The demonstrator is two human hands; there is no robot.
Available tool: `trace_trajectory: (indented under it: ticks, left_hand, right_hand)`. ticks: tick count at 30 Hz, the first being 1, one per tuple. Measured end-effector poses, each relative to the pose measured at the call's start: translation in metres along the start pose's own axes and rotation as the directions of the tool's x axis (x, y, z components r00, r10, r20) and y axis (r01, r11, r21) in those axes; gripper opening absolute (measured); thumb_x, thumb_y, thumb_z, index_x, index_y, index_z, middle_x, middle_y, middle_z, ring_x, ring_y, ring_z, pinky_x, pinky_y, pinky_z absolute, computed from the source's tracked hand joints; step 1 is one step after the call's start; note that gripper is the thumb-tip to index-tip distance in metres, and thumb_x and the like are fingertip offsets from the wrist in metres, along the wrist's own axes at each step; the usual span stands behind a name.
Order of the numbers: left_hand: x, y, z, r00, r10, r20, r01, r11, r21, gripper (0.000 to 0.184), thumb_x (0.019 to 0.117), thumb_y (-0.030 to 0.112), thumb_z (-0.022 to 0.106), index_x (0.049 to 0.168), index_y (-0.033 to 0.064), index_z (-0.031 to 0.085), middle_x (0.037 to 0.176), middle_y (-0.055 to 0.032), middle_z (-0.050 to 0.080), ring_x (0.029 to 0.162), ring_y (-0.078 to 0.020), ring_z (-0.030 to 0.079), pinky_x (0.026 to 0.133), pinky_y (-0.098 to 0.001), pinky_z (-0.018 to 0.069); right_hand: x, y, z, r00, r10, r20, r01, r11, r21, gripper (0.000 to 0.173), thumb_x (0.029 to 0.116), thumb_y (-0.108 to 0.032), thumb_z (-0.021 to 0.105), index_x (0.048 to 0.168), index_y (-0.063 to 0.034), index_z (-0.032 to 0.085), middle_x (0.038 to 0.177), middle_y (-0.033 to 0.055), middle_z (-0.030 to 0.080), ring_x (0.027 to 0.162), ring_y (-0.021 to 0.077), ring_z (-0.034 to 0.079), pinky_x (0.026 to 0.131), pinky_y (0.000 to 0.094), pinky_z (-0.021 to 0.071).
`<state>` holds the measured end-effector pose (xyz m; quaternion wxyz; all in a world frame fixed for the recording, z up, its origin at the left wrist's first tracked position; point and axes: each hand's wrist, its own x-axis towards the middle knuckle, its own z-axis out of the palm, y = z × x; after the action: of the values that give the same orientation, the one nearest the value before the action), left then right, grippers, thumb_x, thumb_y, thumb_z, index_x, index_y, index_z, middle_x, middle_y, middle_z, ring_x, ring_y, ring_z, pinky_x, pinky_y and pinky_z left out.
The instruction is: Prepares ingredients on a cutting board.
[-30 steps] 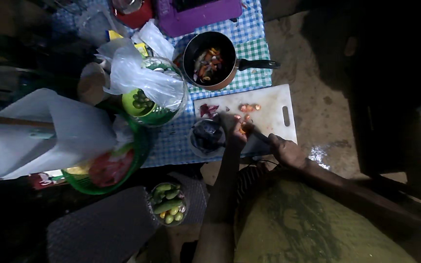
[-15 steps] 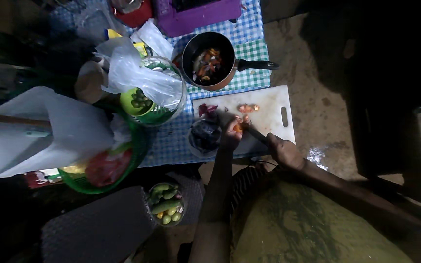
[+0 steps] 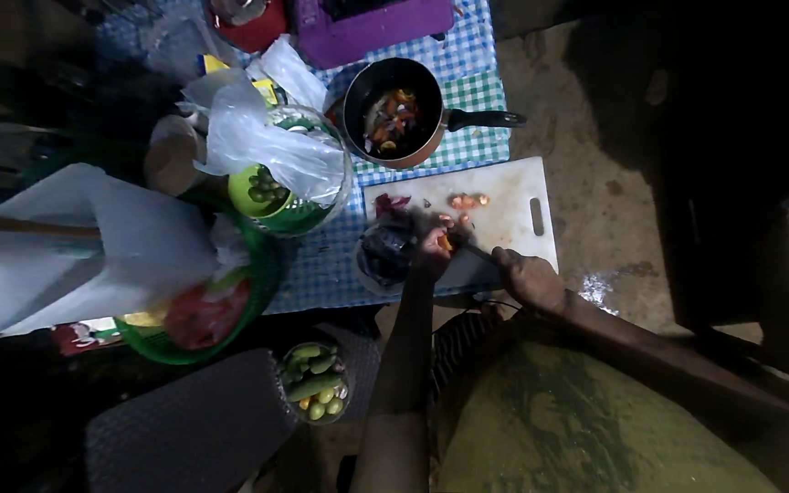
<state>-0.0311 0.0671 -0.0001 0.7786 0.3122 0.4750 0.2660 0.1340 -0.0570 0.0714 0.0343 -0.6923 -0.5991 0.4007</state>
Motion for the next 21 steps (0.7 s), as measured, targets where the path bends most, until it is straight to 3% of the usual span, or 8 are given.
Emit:
trace_trajectory:
  ticks: [4, 7, 9, 11, 13, 14, 17, 21]
  left_hand:
    - [0.008, 0.000, 0.011, 0.995, 0.011, -0.097, -0.028, 0.984, -0.176, 0.023, 0.1063, 0.013, 0.036, 0.104, 0.0088, 0.058, 0.084, -0.0018, 0.064, 0.076, -0.0148, 0.066, 0.076, -0.0324, 0.0587]
    - [0.010, -0.002, 0.009, 0.963, 0.249, -0.105, -0.240, 0.967, 0.087, 0.014, 0.0988, 0.001, 0.046, 0.101, 0.0033, 0.060, 0.091, -0.0035, 0.066, 0.083, -0.0120, 0.065, 0.079, -0.0313, 0.0572]
    - [0.005, 0.004, 0.010, 0.875, 0.483, -0.027, -0.410, 0.770, 0.490, 0.015, 0.0946, -0.006, 0.053, 0.107, -0.0090, 0.059, 0.101, -0.0135, 0.065, 0.091, -0.0142, 0.063, 0.084, -0.0294, 0.0549]
    - [-0.001, 0.008, 0.011, 0.751, 0.634, 0.186, -0.494, 0.351, 0.796, 0.018, 0.0913, -0.004, 0.058, 0.107, -0.0113, 0.062, 0.108, -0.0239, 0.067, 0.101, -0.0293, 0.066, 0.091, -0.0400, 0.0544]
    - [0.007, -0.005, 0.002, 0.661, 0.655, 0.366, -0.490, 0.008, 0.871, 0.018, 0.0906, -0.004, 0.059, 0.106, -0.0078, 0.067, 0.112, -0.0266, 0.068, 0.107, -0.0402, 0.066, 0.094, -0.0482, 0.0547]
    - [0.014, -0.017, -0.007, 0.678, 0.608, 0.413, -0.463, -0.082, 0.882, 0.021, 0.0910, -0.005, 0.058, 0.109, -0.0067, 0.069, 0.117, -0.0274, 0.067, 0.111, -0.0437, 0.065, 0.097, -0.0526, 0.0533]
    - [0.026, -0.034, -0.019, 0.726, 0.536, 0.430, -0.409, -0.164, 0.898, 0.025, 0.0905, -0.009, 0.059, 0.111, -0.0024, 0.072, 0.123, -0.0253, 0.066, 0.118, -0.0452, 0.062, 0.100, -0.0588, 0.0495]
    - [0.023, -0.027, -0.013, 0.605, 0.650, 0.459, -0.419, -0.230, 0.878, 0.019, 0.0941, -0.006, 0.057, 0.105, -0.0006, 0.071, 0.120, -0.0201, 0.068, 0.118, -0.0396, 0.063, 0.101, -0.0513, 0.0512]
  right_hand:
    - [0.000, -0.003, 0.012, 0.999, 0.002, -0.037, -0.003, 1.000, -0.017, 0.028, 0.1060, -0.006, 0.043, 0.130, 0.0032, 0.055, 0.116, 0.0276, 0.065, 0.095, 0.0464, 0.070, 0.078, 0.0573, 0.0565]
    - [-0.005, 0.001, 0.005, 0.996, 0.094, 0.003, -0.094, 0.994, 0.064, 0.029, 0.1072, -0.011, 0.044, 0.132, 0.0018, 0.054, 0.118, 0.0277, 0.067, 0.102, 0.0475, 0.069, 0.087, 0.0598, 0.0543]
    - [-0.011, 0.012, 0.004, 0.992, 0.120, -0.039, -0.117, 0.990, 0.082, 0.029, 0.1063, -0.012, 0.047, 0.130, 0.0018, 0.055, 0.115, 0.0276, 0.068, 0.099, 0.0477, 0.070, 0.085, 0.0606, 0.0544]
    - [-0.015, 0.027, 0.008, 0.986, 0.142, -0.086, -0.137, 0.989, 0.060, 0.027, 0.1053, -0.012, 0.048, 0.128, 0.0022, 0.056, 0.112, 0.0279, 0.068, 0.094, 0.0479, 0.071, 0.081, 0.0620, 0.0549]
    - [-0.016, 0.037, 0.011, 0.981, 0.186, -0.058, -0.184, 0.982, 0.031, 0.029, 0.1041, -0.013, 0.050, 0.128, 0.0017, 0.054, 0.114, 0.0278, 0.068, 0.096, 0.0486, 0.070, 0.081, 0.0643, 0.0533]
    - [-0.016, 0.040, 0.013, 0.979, 0.200, -0.032, -0.200, 0.980, 0.012, 0.030, 0.1042, -0.014, 0.050, 0.130, 0.0013, 0.054, 0.116, 0.0273, 0.067, 0.098, 0.0484, 0.070, 0.082, 0.0647, 0.0528]
    - [-0.016, 0.046, 0.016, 0.979, 0.198, -0.040, -0.199, 0.979, -0.038, 0.033, 0.1044, -0.015, 0.050, 0.132, 0.0023, 0.054, 0.114, 0.0279, 0.068, 0.097, 0.0487, 0.070, 0.083, 0.0645, 0.0528]
    - [-0.019, 0.047, 0.022, 0.981, 0.179, -0.076, -0.183, 0.982, -0.038, 0.031, 0.1038, -0.015, 0.051, 0.128, 0.0037, 0.056, 0.114, 0.0287, 0.068, 0.094, 0.0491, 0.071, 0.080, 0.0654, 0.0531]
